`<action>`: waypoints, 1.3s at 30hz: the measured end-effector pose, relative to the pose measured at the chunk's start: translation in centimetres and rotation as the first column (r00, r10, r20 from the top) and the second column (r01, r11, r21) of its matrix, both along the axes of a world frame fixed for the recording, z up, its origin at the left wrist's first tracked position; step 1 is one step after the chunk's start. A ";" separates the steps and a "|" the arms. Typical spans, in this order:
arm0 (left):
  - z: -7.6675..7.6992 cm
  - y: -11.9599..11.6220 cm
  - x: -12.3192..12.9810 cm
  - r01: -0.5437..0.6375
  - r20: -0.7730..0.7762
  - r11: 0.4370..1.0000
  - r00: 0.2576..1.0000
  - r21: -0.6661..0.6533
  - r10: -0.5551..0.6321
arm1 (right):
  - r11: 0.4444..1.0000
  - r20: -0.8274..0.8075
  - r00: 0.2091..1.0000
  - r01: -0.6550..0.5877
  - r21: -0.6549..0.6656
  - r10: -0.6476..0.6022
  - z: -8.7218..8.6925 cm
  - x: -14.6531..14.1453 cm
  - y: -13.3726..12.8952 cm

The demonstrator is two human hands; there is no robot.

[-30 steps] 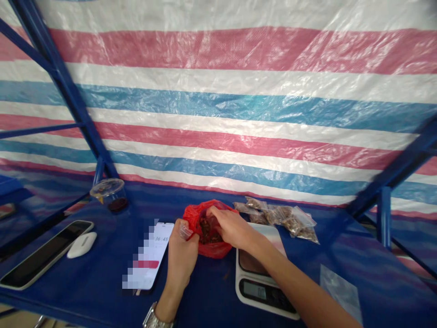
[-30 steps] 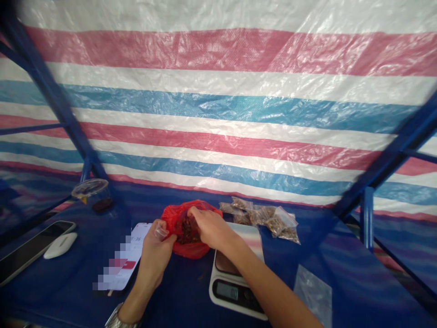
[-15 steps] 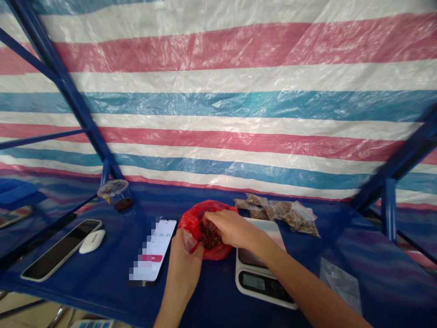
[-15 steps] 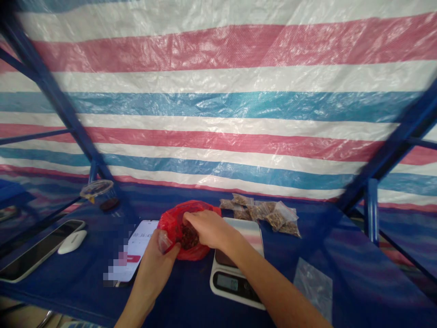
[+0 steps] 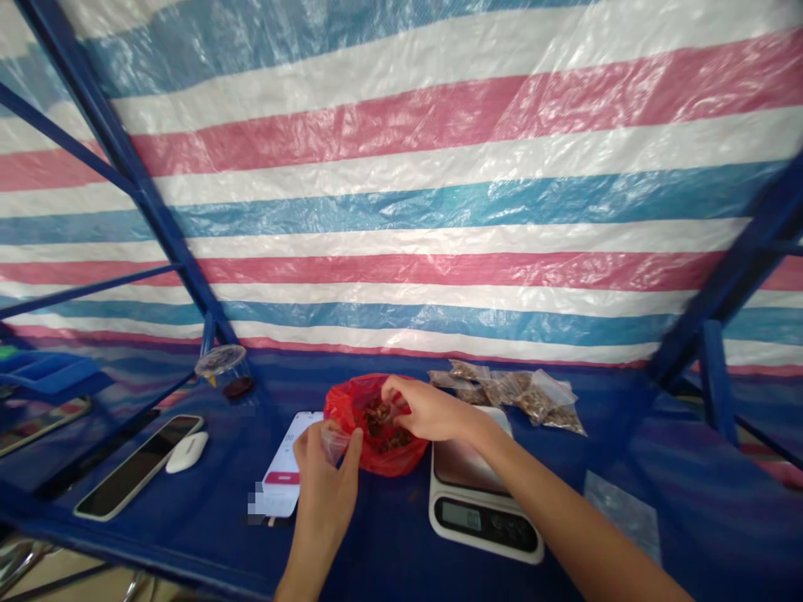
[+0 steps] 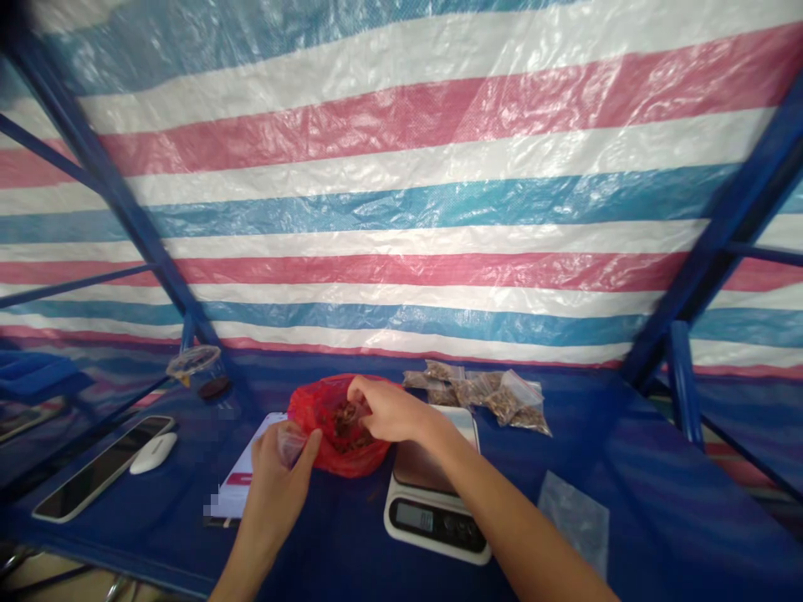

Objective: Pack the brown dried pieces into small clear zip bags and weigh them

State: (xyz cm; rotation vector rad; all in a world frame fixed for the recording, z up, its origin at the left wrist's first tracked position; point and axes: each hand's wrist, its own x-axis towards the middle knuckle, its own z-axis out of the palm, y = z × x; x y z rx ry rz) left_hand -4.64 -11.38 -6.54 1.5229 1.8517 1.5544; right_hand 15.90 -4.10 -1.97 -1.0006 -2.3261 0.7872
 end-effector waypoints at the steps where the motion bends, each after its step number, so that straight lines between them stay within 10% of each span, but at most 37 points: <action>1: 0.4 -0.4 -0.1 -0.037 -0.074 0.999 0.997 0.023 0.039 | 1.000 -0.019 1.000 0.004 -0.007 -0.004 0.2 0.3 0.1; 12: 6.7 4.2 4.1 0.384 0.059 0.921 0.923 -0.068 -0.381 | 0.997 -0.286 0.957 0.020 -0.079 -0.042 6.1 5.1 -0.7; 18: 5.2 9.1 8.4 0.686 0.007 0.727 0.727 0.042 -0.686 | 0.988 -0.259 0.954 0.151 -0.016 -0.150 8.4 8.3 -1.9; 28: 1.9 9.5 9.8 0.776 -0.177 0.626 0.629 0.080 -0.757 | 0.979 -0.089 0.975 0.205 -0.006 -0.204 7.8 8.9 -1.5; 34: 2.0 8.5 8.9 0.855 0.039 0.514 0.513 0.066 -0.858 | 0.972 0.024 0.972 0.233 0.030 -0.233 7.9 7.8 -1.9; 39: 3.0 8.6 8.9 0.832 0.284 0.531 0.476 0.162 -0.833 | 0.935 0.121 0.960 0.208 0.286 -0.251 8.7 6.0 -2.6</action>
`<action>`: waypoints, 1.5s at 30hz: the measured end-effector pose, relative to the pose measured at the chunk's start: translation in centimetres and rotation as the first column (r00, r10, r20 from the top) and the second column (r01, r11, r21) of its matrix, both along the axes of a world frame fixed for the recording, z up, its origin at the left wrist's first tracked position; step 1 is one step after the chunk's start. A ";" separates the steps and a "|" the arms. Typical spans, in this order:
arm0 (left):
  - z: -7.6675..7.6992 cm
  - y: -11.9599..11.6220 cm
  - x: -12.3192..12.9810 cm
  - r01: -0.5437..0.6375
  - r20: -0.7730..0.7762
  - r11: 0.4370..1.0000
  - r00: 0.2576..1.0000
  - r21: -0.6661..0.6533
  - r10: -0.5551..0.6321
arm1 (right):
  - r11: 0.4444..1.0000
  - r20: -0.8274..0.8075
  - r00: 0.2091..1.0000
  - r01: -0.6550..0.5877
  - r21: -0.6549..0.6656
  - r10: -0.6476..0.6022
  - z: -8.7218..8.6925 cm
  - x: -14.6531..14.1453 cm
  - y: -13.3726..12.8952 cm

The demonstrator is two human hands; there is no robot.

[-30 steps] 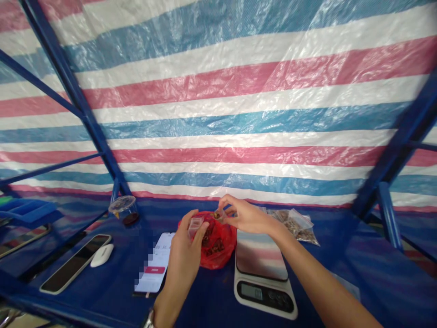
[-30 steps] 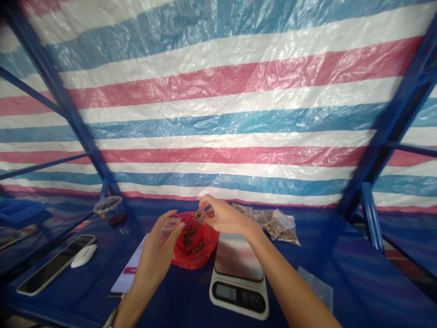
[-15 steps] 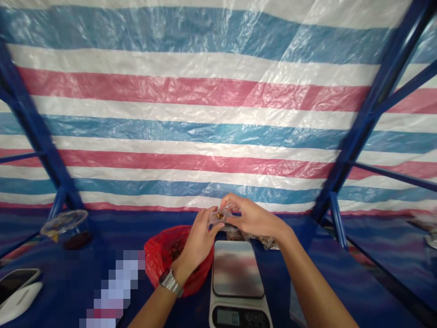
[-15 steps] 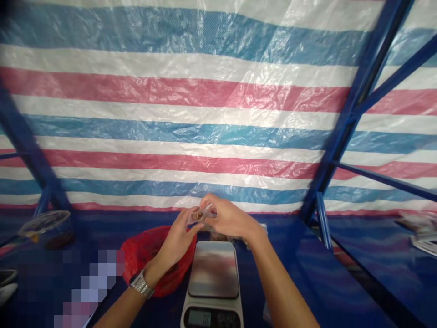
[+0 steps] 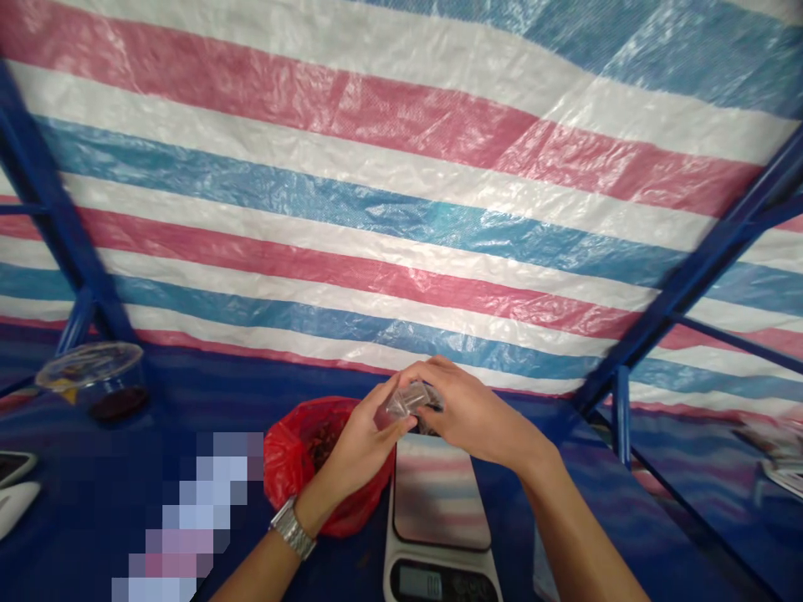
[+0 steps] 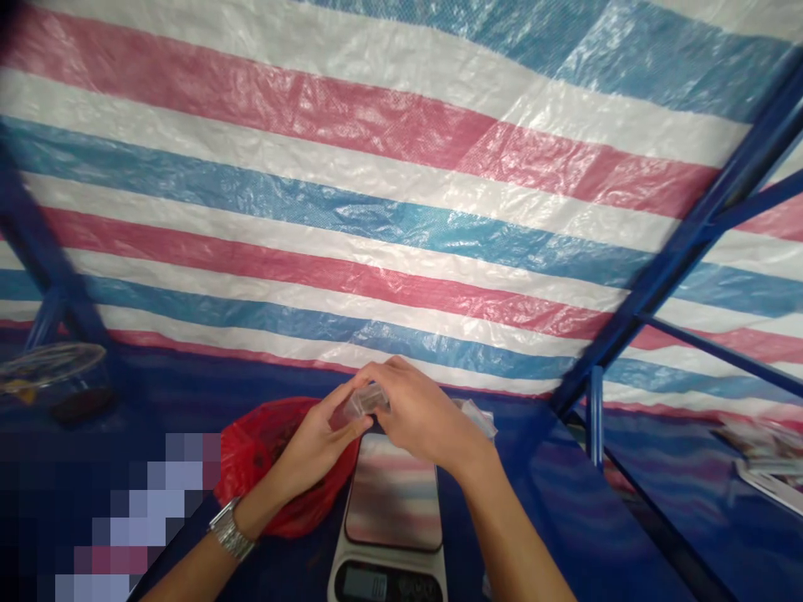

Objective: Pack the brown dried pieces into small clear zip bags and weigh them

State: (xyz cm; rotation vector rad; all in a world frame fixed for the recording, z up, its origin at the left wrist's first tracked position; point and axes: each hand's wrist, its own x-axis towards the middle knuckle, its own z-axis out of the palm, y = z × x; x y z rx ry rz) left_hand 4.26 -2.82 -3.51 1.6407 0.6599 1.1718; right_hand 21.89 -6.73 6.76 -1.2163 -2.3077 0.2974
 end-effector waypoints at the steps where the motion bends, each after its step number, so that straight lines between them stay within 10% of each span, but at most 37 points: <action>1: 0.2 0.0 0.0 -0.009 0.023 1.000 1.000 -0.007 0.009 | 1.000 0.017 1.000 -0.009 0.029 0.009 0.1 -0.3 -0.1; 22: 0.8 -0.2 -0.4 0.162 0.190 0.986 0.970 -0.025 -0.155 | 0.996 -0.037 0.999 -0.037 0.085 0.040 -0.1 -2.1 -0.4; 38: 1.9 -0.5 -1.4 0.213 -0.018 0.977 0.977 -0.009 -0.213 | 0.990 0.007 0.990 -0.138 0.013 0.138 1.0 -2.3 -1.4; 45: 3.5 0.5 -3.4 0.105 0.016 0.987 0.995 -0.121 -0.104 | 0.970 -0.146 0.989 0.034 0.240 0.002 0.8 -1.2 -0.6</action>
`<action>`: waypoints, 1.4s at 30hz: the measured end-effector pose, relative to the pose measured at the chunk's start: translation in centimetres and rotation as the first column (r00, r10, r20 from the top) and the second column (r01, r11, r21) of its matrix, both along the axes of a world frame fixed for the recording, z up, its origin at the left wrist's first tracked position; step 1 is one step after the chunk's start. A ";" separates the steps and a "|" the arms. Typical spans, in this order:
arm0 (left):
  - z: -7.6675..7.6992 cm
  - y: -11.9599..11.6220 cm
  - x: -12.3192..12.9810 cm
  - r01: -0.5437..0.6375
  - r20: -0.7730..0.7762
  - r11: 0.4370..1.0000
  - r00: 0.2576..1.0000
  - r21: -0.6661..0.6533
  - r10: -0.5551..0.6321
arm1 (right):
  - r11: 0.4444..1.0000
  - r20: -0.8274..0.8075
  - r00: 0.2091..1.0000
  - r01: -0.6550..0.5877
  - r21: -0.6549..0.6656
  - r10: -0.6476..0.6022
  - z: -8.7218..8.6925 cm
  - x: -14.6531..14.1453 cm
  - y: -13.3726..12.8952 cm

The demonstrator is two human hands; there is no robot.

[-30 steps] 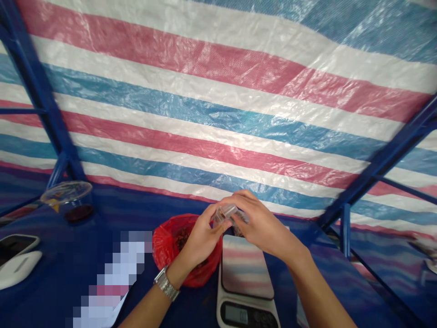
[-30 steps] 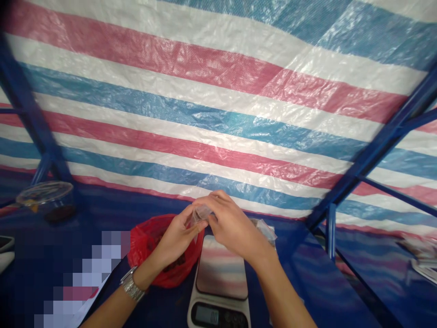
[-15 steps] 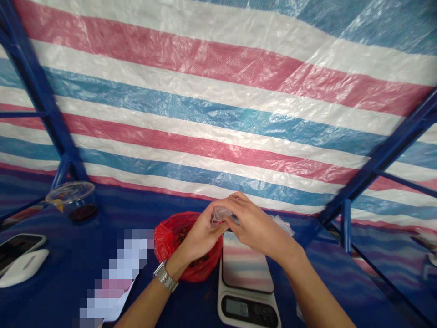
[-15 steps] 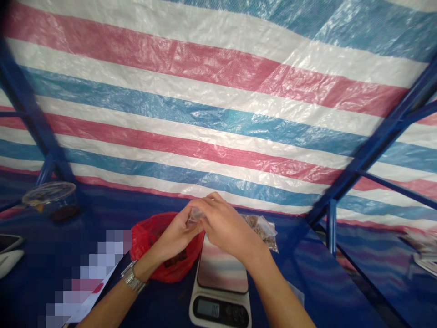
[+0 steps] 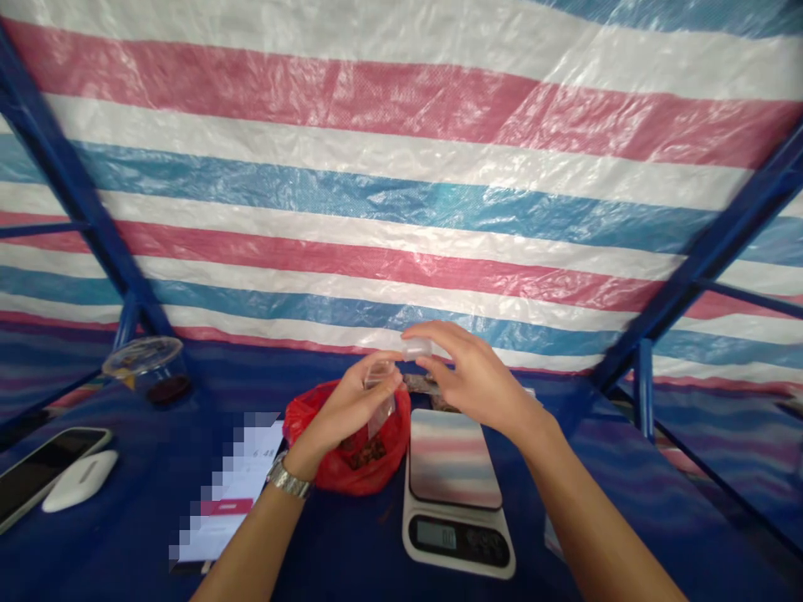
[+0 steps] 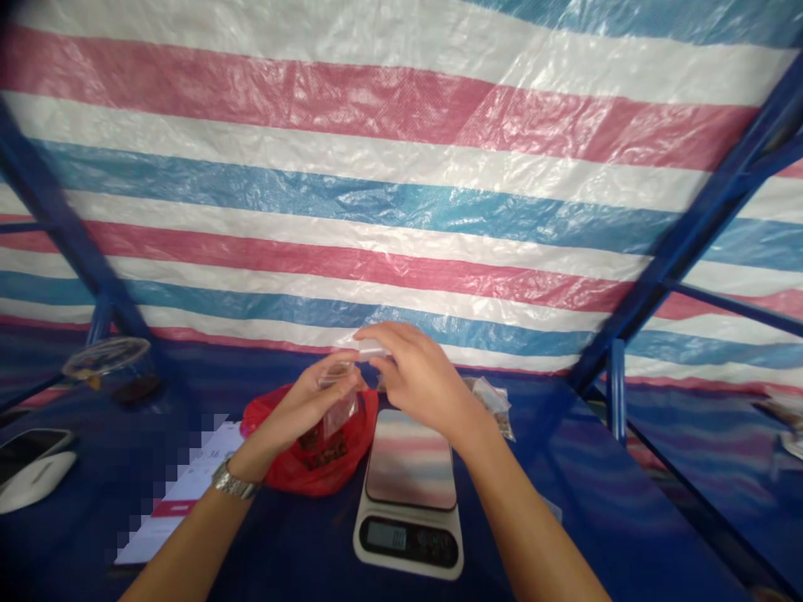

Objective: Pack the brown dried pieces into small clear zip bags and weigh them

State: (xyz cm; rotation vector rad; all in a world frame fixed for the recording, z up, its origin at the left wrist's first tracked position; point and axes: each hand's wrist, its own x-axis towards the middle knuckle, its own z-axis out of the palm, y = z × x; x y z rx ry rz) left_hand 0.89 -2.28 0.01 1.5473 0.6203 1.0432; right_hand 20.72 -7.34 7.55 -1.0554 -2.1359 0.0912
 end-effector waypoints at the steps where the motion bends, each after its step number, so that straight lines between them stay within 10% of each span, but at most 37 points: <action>1: 0.2 0.3 -0.5 -0.069 0.000 0.997 0.998 -0.014 0.069 | 1.000 -0.004 1.000 0.025 0.013 -0.025 0.0 0.0 0.0; 6: 0.9 1.5 -3.1 -0.301 -0.051 0.953 0.952 0.036 0.303 | 0.987 0.134 0.987 -0.073 -0.146 0.092 -1.2 -1.8 -0.2; 16: 2.0 1.3 -4.4 -0.296 0.011 0.955 0.955 0.031 0.296 | 0.902 0.389 0.879 -0.097 -0.420 0.276 -6.7 -7.1 -0.2; 30: -2.2 2.5 -7.5 -0.176 -0.654 0.941 0.681 0.291 0.329 | 0.947 0.316 0.940 -0.019 -0.322 0.127 -8.4 -6.5 2.0; 42: -0.9 1.7 -6.0 -0.131 -0.691 0.919 0.621 0.373 0.369 | 0.937 0.426 0.901 0.075 -0.342 0.084 -8.8 -7.8 1.0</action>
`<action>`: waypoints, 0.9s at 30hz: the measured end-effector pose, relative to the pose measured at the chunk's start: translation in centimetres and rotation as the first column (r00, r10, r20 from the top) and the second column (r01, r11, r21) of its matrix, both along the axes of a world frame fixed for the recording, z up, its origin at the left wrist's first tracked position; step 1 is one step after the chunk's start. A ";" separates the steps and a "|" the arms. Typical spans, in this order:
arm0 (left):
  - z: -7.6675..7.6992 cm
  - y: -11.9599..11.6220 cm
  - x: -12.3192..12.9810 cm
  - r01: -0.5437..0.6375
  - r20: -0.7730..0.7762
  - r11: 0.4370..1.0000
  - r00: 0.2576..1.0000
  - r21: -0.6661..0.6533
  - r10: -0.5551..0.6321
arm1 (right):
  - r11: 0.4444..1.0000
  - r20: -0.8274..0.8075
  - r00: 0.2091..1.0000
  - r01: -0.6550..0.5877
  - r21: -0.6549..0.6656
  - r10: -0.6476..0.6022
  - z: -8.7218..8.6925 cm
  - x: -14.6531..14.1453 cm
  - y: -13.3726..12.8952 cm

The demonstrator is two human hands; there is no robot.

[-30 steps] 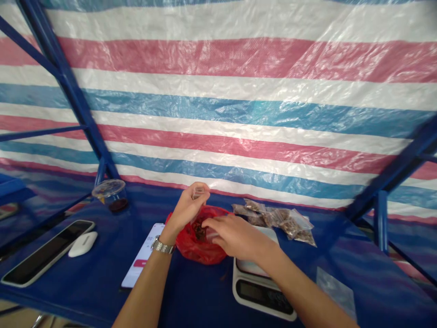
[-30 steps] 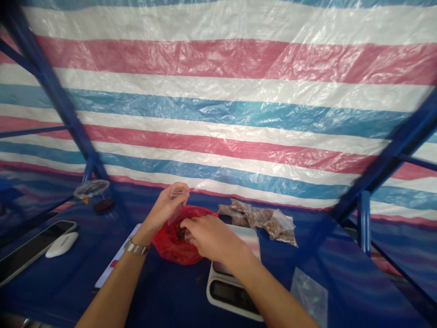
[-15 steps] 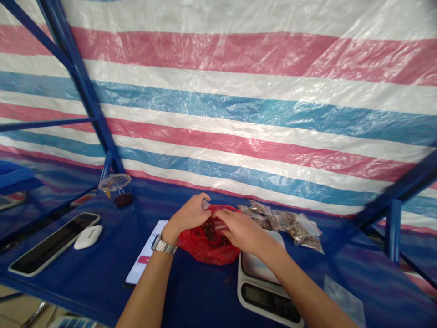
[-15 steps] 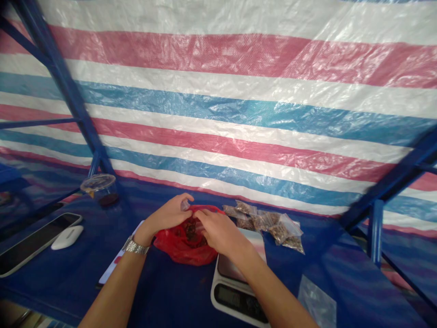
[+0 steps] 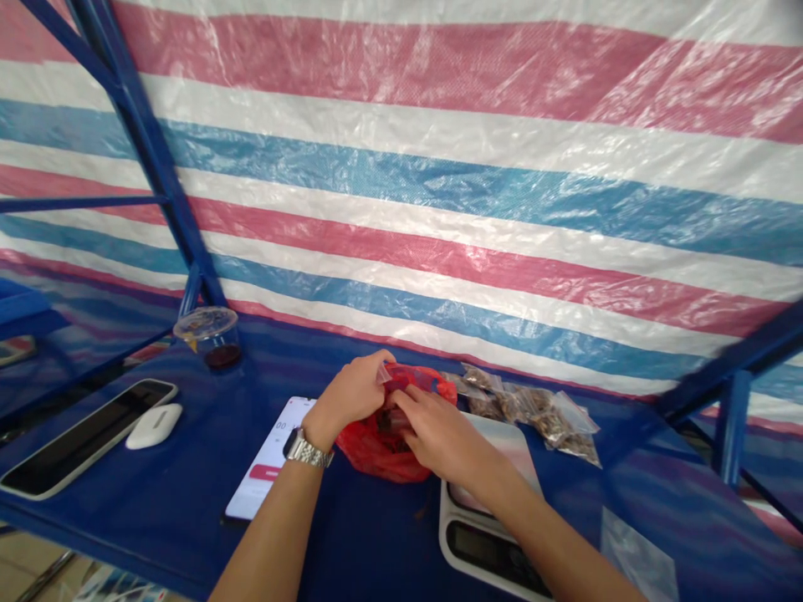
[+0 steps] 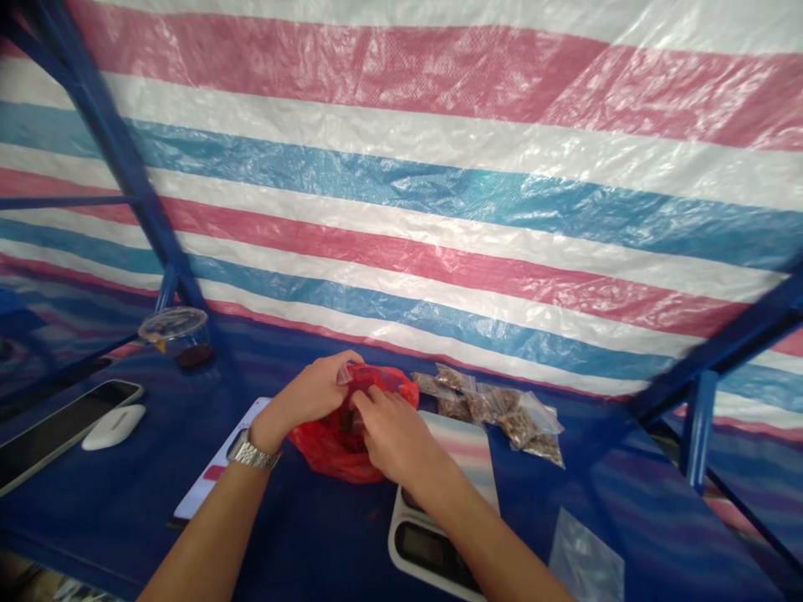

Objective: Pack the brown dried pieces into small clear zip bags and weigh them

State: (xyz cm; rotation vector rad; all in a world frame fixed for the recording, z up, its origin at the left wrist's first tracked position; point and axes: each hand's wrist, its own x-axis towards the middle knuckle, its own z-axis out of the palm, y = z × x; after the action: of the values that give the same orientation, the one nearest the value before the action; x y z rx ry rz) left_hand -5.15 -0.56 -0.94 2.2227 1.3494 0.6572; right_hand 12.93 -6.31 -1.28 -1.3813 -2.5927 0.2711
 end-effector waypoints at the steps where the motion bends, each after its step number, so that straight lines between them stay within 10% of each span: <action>1: 0.0 0.0 0.1 -0.023 0.004 1.000 1.000 0.011 0.023 | 1.000 0.017 1.000 0.024 0.006 -0.024 -0.2 0.0 0.1; 14: -0.8 0.9 1.5 -0.009 0.254 0.991 0.967 0.135 -0.026 | 0.985 0.012 0.985 0.170 0.011 -0.170 -1.0 1.2 1.4; 27: -2.2 1.8 1.9 -0.112 0.278 0.991 0.957 0.072 0.088 | 0.984 -0.266 0.956 -0.156 -0.087 0.128 -1.0 1.3 1.7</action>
State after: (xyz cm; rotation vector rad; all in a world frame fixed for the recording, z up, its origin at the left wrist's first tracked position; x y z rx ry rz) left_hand -3.23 1.23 -3.10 2.0455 1.3176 1.0381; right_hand 14.25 -4.64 -2.32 -1.1054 -2.4900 0.5803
